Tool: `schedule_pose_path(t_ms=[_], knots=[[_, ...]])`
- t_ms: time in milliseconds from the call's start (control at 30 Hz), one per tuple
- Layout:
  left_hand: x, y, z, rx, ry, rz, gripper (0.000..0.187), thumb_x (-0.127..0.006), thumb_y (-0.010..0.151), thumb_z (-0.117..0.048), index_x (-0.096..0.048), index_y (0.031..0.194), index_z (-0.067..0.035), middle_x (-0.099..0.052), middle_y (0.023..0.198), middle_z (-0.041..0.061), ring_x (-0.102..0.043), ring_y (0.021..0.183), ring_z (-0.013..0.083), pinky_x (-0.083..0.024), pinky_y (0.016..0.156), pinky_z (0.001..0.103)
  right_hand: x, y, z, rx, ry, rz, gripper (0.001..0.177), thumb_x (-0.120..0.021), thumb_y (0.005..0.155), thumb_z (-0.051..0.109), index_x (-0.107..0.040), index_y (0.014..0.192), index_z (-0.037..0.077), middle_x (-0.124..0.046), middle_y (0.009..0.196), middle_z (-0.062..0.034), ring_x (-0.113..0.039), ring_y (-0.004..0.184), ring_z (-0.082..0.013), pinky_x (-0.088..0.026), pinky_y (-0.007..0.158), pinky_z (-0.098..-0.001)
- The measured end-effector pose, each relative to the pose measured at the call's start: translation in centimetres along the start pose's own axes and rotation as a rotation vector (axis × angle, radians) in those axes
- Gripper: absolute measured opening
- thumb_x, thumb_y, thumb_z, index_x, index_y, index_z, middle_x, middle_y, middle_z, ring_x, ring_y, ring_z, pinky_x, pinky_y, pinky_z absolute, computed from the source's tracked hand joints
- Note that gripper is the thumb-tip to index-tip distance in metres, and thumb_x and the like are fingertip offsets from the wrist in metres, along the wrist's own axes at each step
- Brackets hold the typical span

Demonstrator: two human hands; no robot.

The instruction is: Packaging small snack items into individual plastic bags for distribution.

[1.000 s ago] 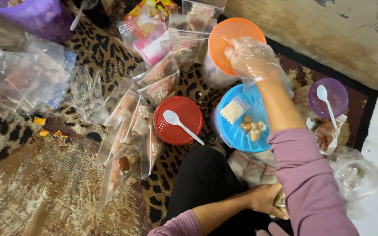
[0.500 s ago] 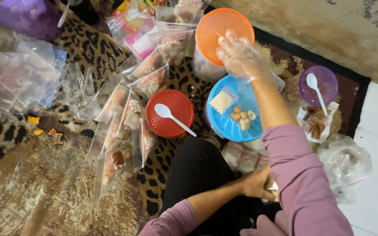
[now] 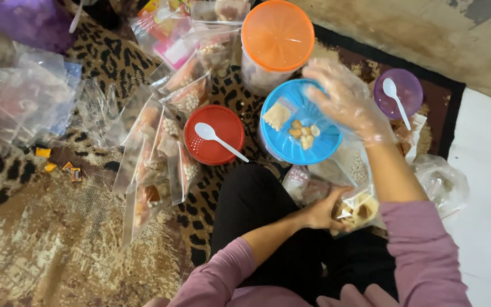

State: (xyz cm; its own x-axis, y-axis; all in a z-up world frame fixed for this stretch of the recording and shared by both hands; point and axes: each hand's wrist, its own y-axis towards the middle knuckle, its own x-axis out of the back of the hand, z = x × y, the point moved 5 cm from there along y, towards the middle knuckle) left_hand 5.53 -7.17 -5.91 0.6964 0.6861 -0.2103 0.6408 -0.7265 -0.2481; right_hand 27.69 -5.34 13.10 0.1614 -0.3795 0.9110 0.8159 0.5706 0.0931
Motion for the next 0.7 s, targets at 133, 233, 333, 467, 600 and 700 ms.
schedule_pose_path(t_ms=[133,233,333,467,600,700], knots=[[0.4,-0.9,-2.2,0.089,0.143,-0.001,0.110,-0.082,0.066,-0.042,-0.021,0.158,-0.043,-0.054,0.144,0.029,-0.050,0.139,0.0418,-0.040,0.118,0.048,-1.5,-5.3,-4.2,0.215,-0.347,-0.259,0.024,-0.070,0.101,0.030,-0.074,0.121,0.017,-0.071,0.126,-0.0059,-0.064,0.121,-0.0271,-0.051,0.103,-0.0387],[0.4,-1.0,-2.0,0.064,0.125,-0.029,0.111,-0.083,0.065,-0.042,-0.023,0.158,-0.042,-0.052,0.147,0.029,-0.049,0.140,0.0423,-0.039,0.119,0.048,-3.0,-8.1,-8.2,0.065,-0.556,-0.245,0.018,-0.072,0.098,0.035,-0.075,0.113,0.025,-0.072,0.111,0.0006,-0.068,0.107,-0.0214,-0.054,0.096,-0.0343],[0.1,-0.5,-1.1,0.050,0.123,-0.045,0.111,-0.084,0.064,-0.043,-0.024,0.158,-0.043,-0.052,0.148,0.027,-0.049,0.141,0.0416,-0.038,0.120,0.048,-5.2,-9.5,-9.0,-0.047,-0.601,-0.249,0.017,-0.072,0.096,0.037,-0.071,0.113,0.035,-0.069,0.102,0.0095,-0.068,0.100,-0.0142,-0.053,0.093,-0.0295],[0.0,0.7,1.0,0.045,0.183,-0.012,0.109,-0.083,0.070,-0.038,-0.020,0.159,-0.042,-0.059,0.137,0.024,-0.056,0.134,0.0388,-0.044,0.116,0.048,-8.2,-7.4,-4.7,0.008,-0.446,-0.315,0.029,-0.063,0.098,0.024,-0.067,0.123,0.037,-0.069,0.114,0.0109,-0.065,0.110,-0.0122,-0.050,0.098,-0.0274],[0.2,0.2,1.9,0.096,0.202,-0.009,0.108,-0.082,0.069,-0.050,-0.021,0.157,-0.035,-0.062,0.130,0.024,-0.060,0.129,0.0378,-0.048,0.111,0.049,-7.7,-3.8,3.5,0.209,-0.188,-0.256,0.045,-0.070,0.086,0.018,-0.065,0.131,0.019,-0.063,0.136,-0.0085,-0.058,0.125,-0.0315,-0.044,0.108,-0.0450],[0.1,0.5,3.3,0.093,0.138,0.013,0.101,-0.082,0.073,-0.045,-0.027,0.156,-0.031,-0.064,0.126,0.023,-0.062,0.124,0.0369,-0.051,0.105,0.050,-9.1,-2.4,3.1,0.150,-0.057,-0.121,0.048,-0.068,0.085,0.013,-0.064,0.132,0.010,-0.064,0.132,-0.0175,-0.058,0.124,-0.0407,-0.043,0.106,-0.0520]])
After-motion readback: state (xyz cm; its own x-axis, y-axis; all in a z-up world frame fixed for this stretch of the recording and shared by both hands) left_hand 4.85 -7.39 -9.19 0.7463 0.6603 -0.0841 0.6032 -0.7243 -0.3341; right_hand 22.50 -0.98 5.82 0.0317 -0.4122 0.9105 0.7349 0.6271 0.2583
